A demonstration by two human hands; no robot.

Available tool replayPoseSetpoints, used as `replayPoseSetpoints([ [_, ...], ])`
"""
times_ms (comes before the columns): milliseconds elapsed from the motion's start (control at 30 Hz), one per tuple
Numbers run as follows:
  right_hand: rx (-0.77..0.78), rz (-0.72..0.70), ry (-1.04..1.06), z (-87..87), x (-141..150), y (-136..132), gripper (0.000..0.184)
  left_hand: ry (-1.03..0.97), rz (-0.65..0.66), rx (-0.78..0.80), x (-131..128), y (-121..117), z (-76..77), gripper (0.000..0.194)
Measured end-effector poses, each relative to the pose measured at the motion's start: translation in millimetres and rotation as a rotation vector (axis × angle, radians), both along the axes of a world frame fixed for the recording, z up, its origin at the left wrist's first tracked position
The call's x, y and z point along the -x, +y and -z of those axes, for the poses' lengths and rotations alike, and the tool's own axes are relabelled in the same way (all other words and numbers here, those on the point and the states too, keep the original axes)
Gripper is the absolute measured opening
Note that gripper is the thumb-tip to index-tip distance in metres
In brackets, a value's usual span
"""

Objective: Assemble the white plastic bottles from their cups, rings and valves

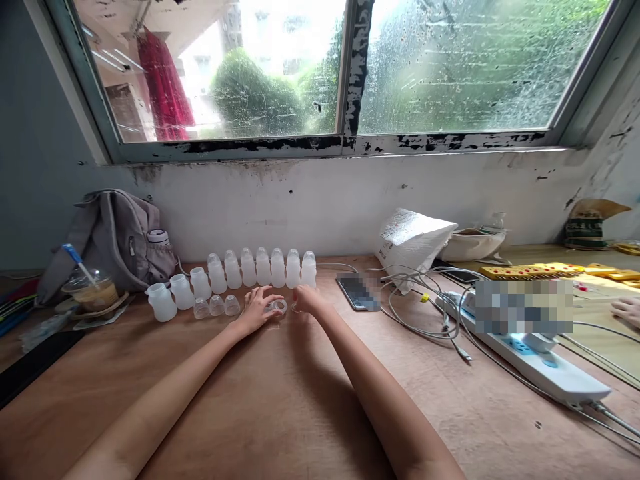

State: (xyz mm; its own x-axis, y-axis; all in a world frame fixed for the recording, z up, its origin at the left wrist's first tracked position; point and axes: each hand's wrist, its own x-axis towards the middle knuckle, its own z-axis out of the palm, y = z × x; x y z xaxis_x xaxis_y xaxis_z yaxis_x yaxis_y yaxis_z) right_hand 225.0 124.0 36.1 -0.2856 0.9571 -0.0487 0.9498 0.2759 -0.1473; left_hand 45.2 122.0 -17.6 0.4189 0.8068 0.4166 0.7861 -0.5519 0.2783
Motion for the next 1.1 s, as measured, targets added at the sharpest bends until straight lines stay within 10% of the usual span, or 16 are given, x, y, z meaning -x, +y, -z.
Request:
replayPoseSetpoints([
  [1100,-0.012,-0.008,0.057,-2.8,-9,9,0.017,0.085,-0.034,0.0,-3,-9,-1.5,0.035],
])
